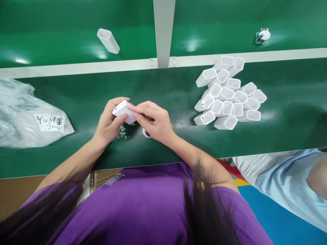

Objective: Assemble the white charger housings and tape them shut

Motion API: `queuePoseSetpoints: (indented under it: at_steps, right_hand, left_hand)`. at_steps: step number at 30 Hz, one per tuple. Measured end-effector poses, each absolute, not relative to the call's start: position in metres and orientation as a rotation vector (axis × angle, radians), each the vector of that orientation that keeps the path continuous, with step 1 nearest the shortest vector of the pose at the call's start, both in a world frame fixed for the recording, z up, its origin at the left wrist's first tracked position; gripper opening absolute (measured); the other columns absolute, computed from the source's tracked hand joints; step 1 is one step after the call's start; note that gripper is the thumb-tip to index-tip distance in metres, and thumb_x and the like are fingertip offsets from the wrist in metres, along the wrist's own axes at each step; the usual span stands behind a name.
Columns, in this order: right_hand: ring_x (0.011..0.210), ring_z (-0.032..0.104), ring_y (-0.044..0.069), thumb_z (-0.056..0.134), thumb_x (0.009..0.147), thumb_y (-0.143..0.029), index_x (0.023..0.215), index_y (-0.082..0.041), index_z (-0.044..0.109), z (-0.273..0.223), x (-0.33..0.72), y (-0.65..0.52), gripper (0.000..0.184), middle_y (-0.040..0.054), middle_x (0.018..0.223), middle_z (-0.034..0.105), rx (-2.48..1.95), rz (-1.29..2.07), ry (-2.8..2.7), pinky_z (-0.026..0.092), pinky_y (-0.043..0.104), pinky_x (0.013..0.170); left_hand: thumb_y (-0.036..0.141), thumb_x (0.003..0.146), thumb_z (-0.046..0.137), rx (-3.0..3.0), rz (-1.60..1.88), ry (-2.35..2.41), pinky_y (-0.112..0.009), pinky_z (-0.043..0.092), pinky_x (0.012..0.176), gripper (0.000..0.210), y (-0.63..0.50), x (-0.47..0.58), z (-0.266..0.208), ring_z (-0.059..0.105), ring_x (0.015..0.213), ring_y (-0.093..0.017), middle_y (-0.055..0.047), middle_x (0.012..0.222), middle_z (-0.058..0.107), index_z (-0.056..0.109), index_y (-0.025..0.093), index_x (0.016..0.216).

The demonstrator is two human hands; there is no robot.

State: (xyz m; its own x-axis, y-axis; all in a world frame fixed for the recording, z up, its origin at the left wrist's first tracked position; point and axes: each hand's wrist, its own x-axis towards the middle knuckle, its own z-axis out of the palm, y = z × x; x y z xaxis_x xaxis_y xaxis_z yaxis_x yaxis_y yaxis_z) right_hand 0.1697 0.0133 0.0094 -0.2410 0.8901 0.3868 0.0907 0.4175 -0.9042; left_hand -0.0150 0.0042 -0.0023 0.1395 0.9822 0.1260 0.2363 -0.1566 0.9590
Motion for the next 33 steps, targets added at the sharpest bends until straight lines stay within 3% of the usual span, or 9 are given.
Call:
queuePoseSetpoints:
  at_steps: [6, 12, 19, 24, 33]
  right_hand:
    - [0.049, 0.042, 0.002, 0.064, 0.095, -0.034, 0.106, -0.020, 0.075, 0.0092, 0.1683, 0.0129, 0.021, 0.0009, 0.091, 0.068, -0.952, 1.236, -1.506, 0.034, 0.018, 0.042]
    - [0.045, 0.035, 0.002, 0.065, 0.095, -0.039, 0.109, -0.021, 0.072, 0.0109, 0.1664, 0.0127, 0.024, -0.0014, 0.086, 0.065, -0.921, 1.385, -1.500, 0.025, 0.019, 0.037]
    - [0.044, 0.037, 0.003, 0.069, 0.091, -0.041, 0.103, -0.020, 0.072, 0.0108, 0.1628, 0.0116, 0.025, -0.0019, 0.080, 0.068, -0.913, 1.491, -1.427, 0.024, 0.019, 0.036]
    - [0.042, 0.035, 0.003, 0.068, 0.092, -0.041, 0.101, -0.020, 0.071, 0.0107, 0.1632, 0.0113, 0.024, -0.0051, 0.065, 0.061, -0.906, 1.490, -1.437, 0.024, 0.019, 0.036]
    - [0.044, 0.040, 0.003, 0.068, 0.093, -0.039, 0.101, -0.019, 0.070, 0.0116, 0.1609, 0.0093, 0.021, -0.0024, 0.078, 0.067, -0.949, 1.461, -1.419, 0.026, 0.019, 0.037]
  left_hand:
    - [0.050, 0.091, 0.061, 1.572, 1.075, 1.203, -0.024, 0.055, 0.050, 0.042, 0.0030, -0.0147, 0.0006, 0.065, 0.068, -0.014, -0.007, 0.107, 0.066, 0.057, 0.023, 0.122]
    - [0.052, 0.094, 0.058, 1.436, 1.057, 1.095, -0.020, 0.044, 0.035, 0.033, 0.0000, -0.0149, 0.0045, 0.059, 0.046, -0.010, -0.001, 0.080, 0.066, 0.058, 0.022, 0.107]
    - [0.059, 0.091, 0.060, 1.386, 1.003, 1.129, -0.020, 0.041, 0.031, 0.039, -0.0007, -0.0144, 0.0058, 0.057, 0.040, -0.011, 0.000, 0.074, 0.068, 0.057, 0.022, 0.101]
    - [0.058, 0.091, 0.061, 1.382, 0.990, 1.118, -0.020, 0.041, 0.031, 0.038, -0.0009, -0.0146, 0.0056, 0.057, 0.040, -0.011, 0.000, 0.072, 0.068, 0.057, 0.022, 0.102]
    - [0.060, 0.088, 0.064, 1.268, 0.977, 1.120, -0.019, 0.039, 0.029, 0.040, 0.0002, -0.0116, 0.0059, 0.055, 0.037, -0.011, 0.002, 0.067, 0.067, 0.057, 0.022, 0.097]
